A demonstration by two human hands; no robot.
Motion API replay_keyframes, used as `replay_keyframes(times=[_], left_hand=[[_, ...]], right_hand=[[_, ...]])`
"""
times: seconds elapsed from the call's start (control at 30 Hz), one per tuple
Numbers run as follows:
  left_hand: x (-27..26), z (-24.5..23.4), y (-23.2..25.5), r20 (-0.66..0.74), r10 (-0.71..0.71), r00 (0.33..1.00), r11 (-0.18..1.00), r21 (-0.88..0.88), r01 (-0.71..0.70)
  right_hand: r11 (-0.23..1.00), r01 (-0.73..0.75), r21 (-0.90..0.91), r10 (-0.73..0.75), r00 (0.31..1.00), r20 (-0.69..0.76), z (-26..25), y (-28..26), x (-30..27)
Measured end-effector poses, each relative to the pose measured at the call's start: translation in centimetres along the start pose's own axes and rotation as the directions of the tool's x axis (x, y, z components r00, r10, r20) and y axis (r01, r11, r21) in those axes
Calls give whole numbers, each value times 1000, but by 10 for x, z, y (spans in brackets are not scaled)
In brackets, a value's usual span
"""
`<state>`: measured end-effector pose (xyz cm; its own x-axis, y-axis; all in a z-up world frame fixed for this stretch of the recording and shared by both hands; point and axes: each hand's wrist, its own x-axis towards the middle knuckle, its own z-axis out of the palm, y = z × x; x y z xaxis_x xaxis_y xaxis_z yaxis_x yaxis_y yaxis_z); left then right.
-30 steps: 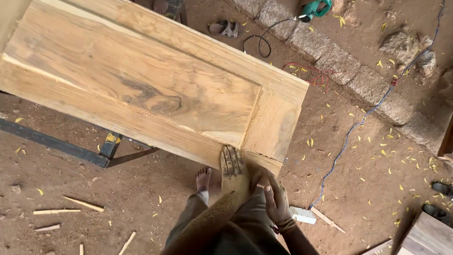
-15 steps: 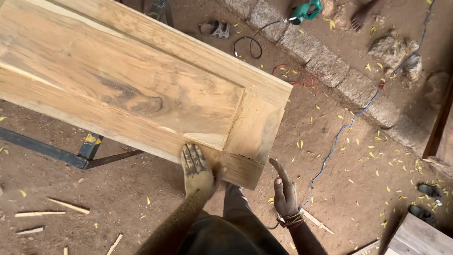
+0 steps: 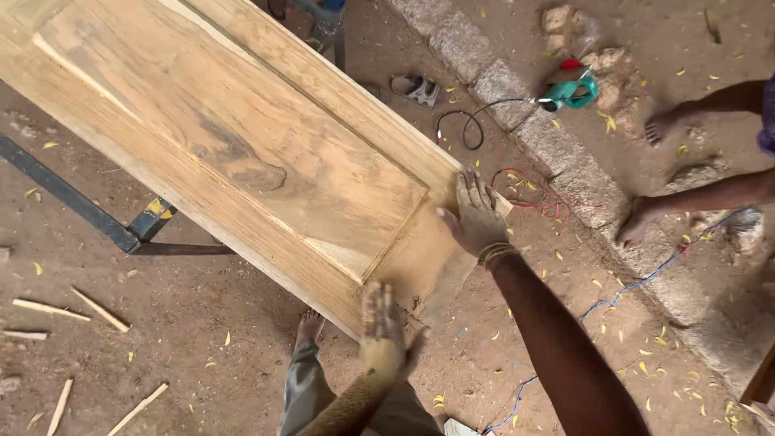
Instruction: Sand the surface of a large wooden door using a power sander.
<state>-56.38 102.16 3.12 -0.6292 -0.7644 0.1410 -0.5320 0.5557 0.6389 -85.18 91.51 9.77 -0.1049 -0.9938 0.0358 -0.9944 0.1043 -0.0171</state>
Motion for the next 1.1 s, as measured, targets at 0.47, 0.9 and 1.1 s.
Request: replay_keyframes(times=[0.47,0.9,1.1], left_hand=[[-1,-4,-44,-198,-423,884,827,314,466],[3,12,-34,-220,88,972,974,223,-38],[123,-154,-182,-35,-232,972,919,321,231]], right_hand=[[855,335,396,-429,885,178,1,-50,-63],[425,-74,902,-208,962,177,39,-31,-92],[891,-173,420,38,950,309,138,23,-119]])
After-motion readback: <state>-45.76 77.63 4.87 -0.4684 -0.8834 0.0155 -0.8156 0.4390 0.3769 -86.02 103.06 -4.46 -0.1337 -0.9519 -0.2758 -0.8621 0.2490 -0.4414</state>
